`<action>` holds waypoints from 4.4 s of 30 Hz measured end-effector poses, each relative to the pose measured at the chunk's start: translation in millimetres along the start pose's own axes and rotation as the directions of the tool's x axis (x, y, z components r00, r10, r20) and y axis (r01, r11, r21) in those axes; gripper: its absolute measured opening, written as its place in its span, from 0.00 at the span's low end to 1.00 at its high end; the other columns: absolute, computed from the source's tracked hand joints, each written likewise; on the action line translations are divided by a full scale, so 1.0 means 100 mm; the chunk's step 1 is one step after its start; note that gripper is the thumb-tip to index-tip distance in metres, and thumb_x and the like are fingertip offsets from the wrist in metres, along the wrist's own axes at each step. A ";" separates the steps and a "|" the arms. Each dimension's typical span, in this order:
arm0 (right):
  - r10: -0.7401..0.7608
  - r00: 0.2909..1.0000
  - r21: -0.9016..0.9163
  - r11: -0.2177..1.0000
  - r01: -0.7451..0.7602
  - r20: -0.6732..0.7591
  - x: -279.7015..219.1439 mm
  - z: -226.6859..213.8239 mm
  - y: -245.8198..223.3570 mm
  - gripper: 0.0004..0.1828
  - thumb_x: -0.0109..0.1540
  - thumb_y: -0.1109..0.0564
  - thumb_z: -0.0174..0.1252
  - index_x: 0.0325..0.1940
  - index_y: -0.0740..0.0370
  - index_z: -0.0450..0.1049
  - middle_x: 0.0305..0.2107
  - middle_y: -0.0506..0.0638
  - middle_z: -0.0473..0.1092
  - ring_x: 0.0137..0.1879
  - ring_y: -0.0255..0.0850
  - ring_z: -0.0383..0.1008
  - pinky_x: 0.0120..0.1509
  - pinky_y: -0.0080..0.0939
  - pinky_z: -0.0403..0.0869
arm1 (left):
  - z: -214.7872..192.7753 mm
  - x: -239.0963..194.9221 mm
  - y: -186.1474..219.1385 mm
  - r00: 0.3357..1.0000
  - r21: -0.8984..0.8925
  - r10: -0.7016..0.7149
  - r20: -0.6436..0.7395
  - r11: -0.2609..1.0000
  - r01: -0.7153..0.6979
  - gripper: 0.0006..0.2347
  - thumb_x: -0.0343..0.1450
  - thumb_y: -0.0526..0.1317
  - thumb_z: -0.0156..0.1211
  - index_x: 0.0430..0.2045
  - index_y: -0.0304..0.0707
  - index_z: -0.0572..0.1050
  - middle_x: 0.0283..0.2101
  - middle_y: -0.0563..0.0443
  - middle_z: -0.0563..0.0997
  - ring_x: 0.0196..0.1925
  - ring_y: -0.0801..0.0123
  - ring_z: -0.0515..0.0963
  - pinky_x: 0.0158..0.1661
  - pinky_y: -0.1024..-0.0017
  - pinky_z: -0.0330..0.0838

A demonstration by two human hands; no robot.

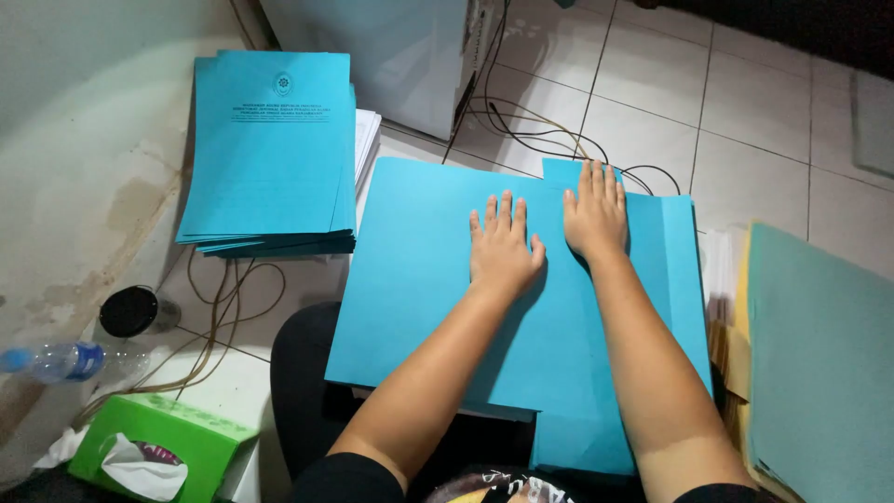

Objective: The person sits on the floor and repeatedly folds light blue file folders in half. They pick up a folder from a stack, fold it, and place it onto a growing pile of folded folders.

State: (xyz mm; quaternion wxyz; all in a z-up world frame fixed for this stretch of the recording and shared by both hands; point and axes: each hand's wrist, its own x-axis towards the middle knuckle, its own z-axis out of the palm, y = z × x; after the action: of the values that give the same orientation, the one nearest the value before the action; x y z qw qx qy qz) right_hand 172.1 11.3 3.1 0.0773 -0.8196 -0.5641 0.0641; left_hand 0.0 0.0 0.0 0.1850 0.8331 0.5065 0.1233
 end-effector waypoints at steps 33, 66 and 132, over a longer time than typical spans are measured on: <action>0.060 0.995 -0.067 0.996 -0.065 -0.078 -1.47 -0.02 0.81 0.40 0.71 0.39 0.36 0.79 0.71 0.48 0.76 0.65 0.45 0.82 0.55 0.41 0.83 0.55 0.41 | 0.28 -0.20 -0.27 0.969 0.156 0.234 0.074 0.958 -0.243 0.27 0.79 0.51 0.31 0.74 0.36 0.51 0.77 0.38 0.53 0.79 0.48 0.50 0.72 0.44 0.39; -0.309 0.943 -0.137 0.947 0.291 -0.126 -1.22 0.40 -0.24 0.38 0.69 0.41 0.42 0.77 0.69 0.53 0.74 0.64 0.52 0.80 0.56 0.49 0.81 0.55 0.49 | -0.04 -0.68 -0.41 0.977 0.126 0.215 0.008 0.969 -0.214 0.26 0.78 0.48 0.34 0.73 0.41 0.54 0.76 0.40 0.54 0.78 0.48 0.51 0.71 0.41 0.39; 0.011 0.993 -0.106 0.994 -0.024 -0.120 -2.54 0.06 0.20 0.46 0.66 0.33 0.44 0.81 0.62 0.49 0.74 0.68 0.47 0.80 0.65 0.43 0.78 0.68 0.41 | 1.20 1.37 0.20 0.797 0.248 0.567 -0.207 0.819 -0.518 0.23 0.78 0.56 0.37 0.66 0.52 0.64 0.65 0.50 0.71 0.68 0.56 0.68 0.67 0.45 0.54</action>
State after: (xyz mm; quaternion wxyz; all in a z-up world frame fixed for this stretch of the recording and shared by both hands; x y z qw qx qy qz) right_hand 98.6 -232.6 -2.3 0.0658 -0.8299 -0.5538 -0.0146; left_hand 125.7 91.7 -96.6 -0.0051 0.9315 0.2749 0.2381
